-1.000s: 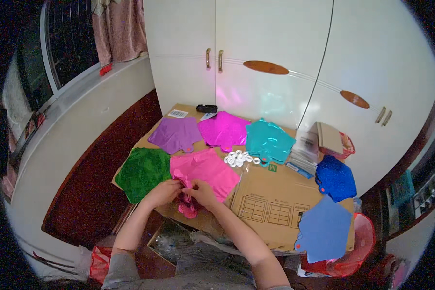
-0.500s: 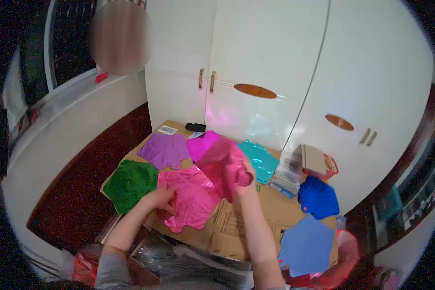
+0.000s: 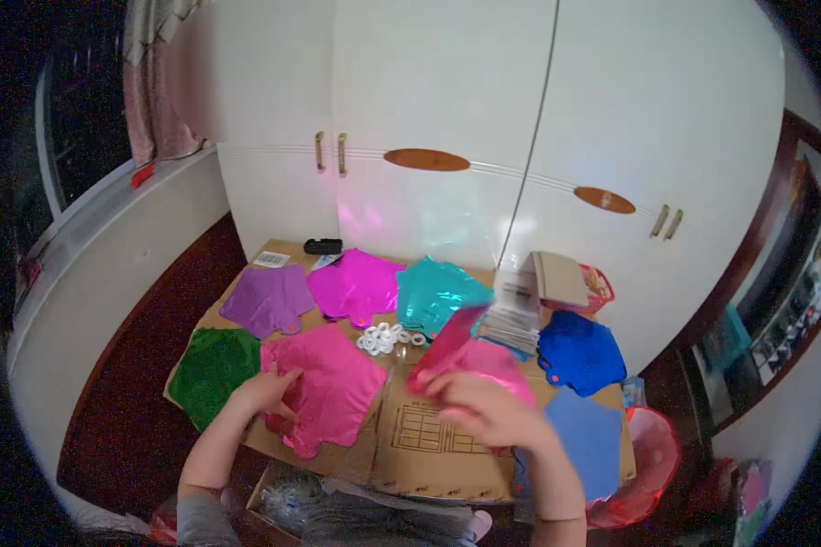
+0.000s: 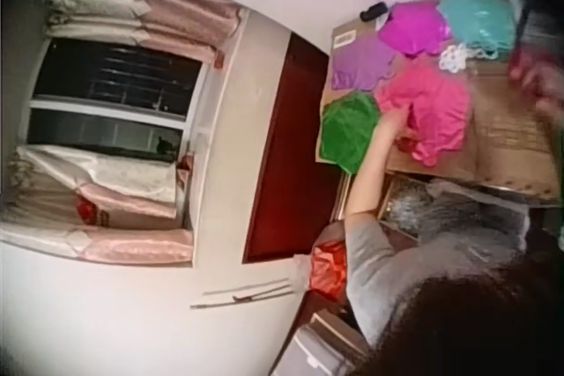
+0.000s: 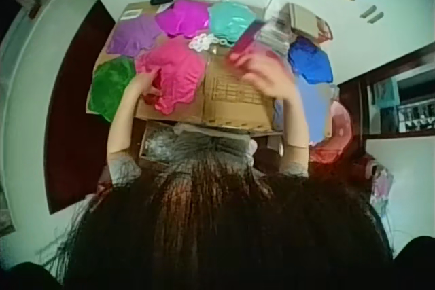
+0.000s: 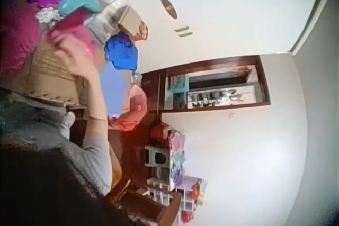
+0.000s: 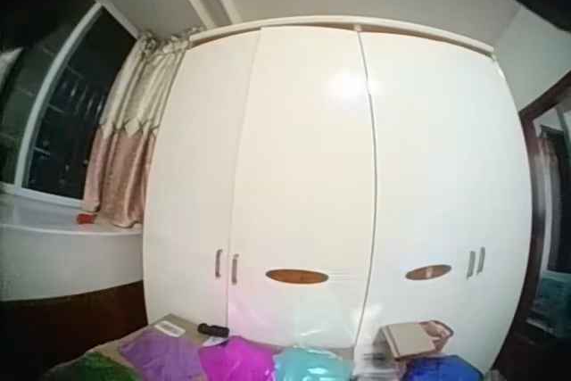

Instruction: Folding and packing colorful plastic sheets into cardboard envelopes.

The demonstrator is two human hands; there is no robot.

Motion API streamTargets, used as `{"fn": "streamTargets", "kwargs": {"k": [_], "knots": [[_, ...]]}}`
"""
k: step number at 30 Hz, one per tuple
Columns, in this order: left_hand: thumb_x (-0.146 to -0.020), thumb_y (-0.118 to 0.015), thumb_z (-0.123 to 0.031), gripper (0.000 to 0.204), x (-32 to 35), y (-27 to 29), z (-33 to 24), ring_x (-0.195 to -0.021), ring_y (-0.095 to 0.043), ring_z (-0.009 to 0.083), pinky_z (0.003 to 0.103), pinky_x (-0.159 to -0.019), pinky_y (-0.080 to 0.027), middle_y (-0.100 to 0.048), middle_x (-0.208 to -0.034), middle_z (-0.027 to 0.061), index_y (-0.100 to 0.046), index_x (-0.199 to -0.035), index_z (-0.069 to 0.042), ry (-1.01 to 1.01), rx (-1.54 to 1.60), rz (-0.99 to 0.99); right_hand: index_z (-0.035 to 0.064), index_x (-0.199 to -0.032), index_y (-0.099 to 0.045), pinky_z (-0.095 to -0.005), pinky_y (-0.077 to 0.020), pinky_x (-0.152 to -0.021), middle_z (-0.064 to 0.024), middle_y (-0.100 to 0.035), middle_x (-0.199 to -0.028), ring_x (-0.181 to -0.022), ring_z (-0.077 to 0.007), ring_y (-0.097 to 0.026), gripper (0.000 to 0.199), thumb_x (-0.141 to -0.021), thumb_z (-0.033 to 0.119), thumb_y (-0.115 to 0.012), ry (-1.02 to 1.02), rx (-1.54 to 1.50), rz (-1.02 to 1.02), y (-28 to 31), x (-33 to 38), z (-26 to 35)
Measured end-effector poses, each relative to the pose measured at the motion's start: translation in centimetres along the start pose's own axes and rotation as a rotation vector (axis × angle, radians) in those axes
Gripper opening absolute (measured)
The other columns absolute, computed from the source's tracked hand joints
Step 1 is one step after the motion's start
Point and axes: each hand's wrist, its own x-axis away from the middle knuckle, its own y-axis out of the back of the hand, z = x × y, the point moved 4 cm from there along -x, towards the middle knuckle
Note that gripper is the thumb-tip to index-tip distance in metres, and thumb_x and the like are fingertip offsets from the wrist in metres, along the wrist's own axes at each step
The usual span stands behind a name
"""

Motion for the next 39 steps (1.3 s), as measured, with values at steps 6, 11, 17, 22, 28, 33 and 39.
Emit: {"fn": "streamTargets", "kwargs": {"k": [6,11,17,22,28,33,39], "knots": [[-0.072,-0.071,-0.043,0.065,1.7,4.0,-8.5,-0.102,-0.058,0.0347,0.041,-0.083,-0.049,-0.055,-0.116,0.0163,-0.05,-0.122,-0.006,-0.234,-0.083,-0.5,0.006,-0.102,-0.049,-0.0576,-0.0336,-0.098,-0.0127,-0.052,-0.108,-0.103,-0.0329,-0.055,0.019,-0.089,0.02,-0.052,-0.388,0.17,0.306,-12.0,6.1,-7.2],[-0.081,-0.061,-0.025,0.043,4.2,4.1,-18.3,-0.11,-0.055,0.0262,0.041,-0.088,-0.046,-0.058,-0.118,0.0098,-0.054,-0.12,-0.007,-1.047,-0.029,-0.727,0.0035,-0.11,-0.048,-0.0635,-0.0273,-0.1,-0.0161,-0.045,-0.116,-0.104,-0.0348,-0.056,0.03,-0.086,0.02,-0.055,-0.39,0.22,0.215,-16.1,7.4,-8.0],[-0.085,-0.055,-0.043,0.056,-2.5,-1.3,-22.0,-0.126,-0.04,0.0369,0.049,-0.101,-0.035,-0.045,-0.133,0.0188,-0.047,-0.129,-0.01,-0.944,-0.139,-0.454,0.0033,-0.108,-0.055,-0.0434,-0.0437,-0.093,-0.0151,-0.057,-0.11,-0.101,-0.0334,-0.057,0.038,-0.079,0.026,-0.064,-0.631,0.392,-0.167,-10.7,11.6,-4.9],[-0.08,-0.056,-0.056,0.069,-3.8,-2.6,-22.0,-0.127,-0.035,0.0428,0.056,-0.099,-0.033,-0.039,-0.137,0.0199,-0.044,-0.133,-0.013,-0.917,-0.29,-0.355,0.0015,-0.094,-0.059,-0.0412,-0.0522,-0.07,-0.0192,-0.062,-0.097,-0.088,-0.0321,-0.062,0.023,-0.076,0.016,-0.06,-1.07,0.934,-0.316,-6.6,19.4,-4.7],[-0.079,-0.059,-0.054,0.069,-3.9,-1.3,-24.9,-0.126,-0.038,0.04,0.053,-0.1,-0.032,-0.042,-0.134,0.0204,-0.047,-0.129,-0.008,-1.017,-0.249,-0.401,0.0039,-0.081,-0.065,-0.0426,-0.052,-0.062,-0.0155,-0.066,-0.082,-0.066,-0.0329,-0.064,0.013,-0.077,0.015,-0.061,-1.218,0.76,-0.373,-7.8,22.4,-6.0],[-0.084,-0.059,-0.04,0.054,-3.8,-0.6,-31.3,-0.124,-0.043,0.0323,0.045,-0.101,-0.035,-0.049,-0.129,0.0163,-0.05,-0.125,-0.005,-1.273,-0.057,-0.42,0.0049,-0.076,-0.067,-0.0401,-0.0499,-0.06,-0.0141,-0.065,-0.074,-0.064,-0.0329,-0.063,0.016,-0.076,0.021,-0.067,-1.165,0.644,-0.715,-6.4,23.3,-6.1],[-0.089,-0.055,-0.024,0.032,-5.2,-2.1,-39.6,-0.113,-0.051,0.0288,0.04,-0.095,-0.04,-0.056,-0.119,0.0137,-0.056,-0.115,-0.005,-1.394,0.255,-0.199,0.0024,-0.074,-0.067,-0.0362,-0.0461,-0.054,-0.0132,-0.064,-0.068,-0.057,-0.0287,-0.061,0.025,-0.069,0.024,-0.076,-1.321,0.391,-0.873,-6.2,24.5,-6.6]]}}
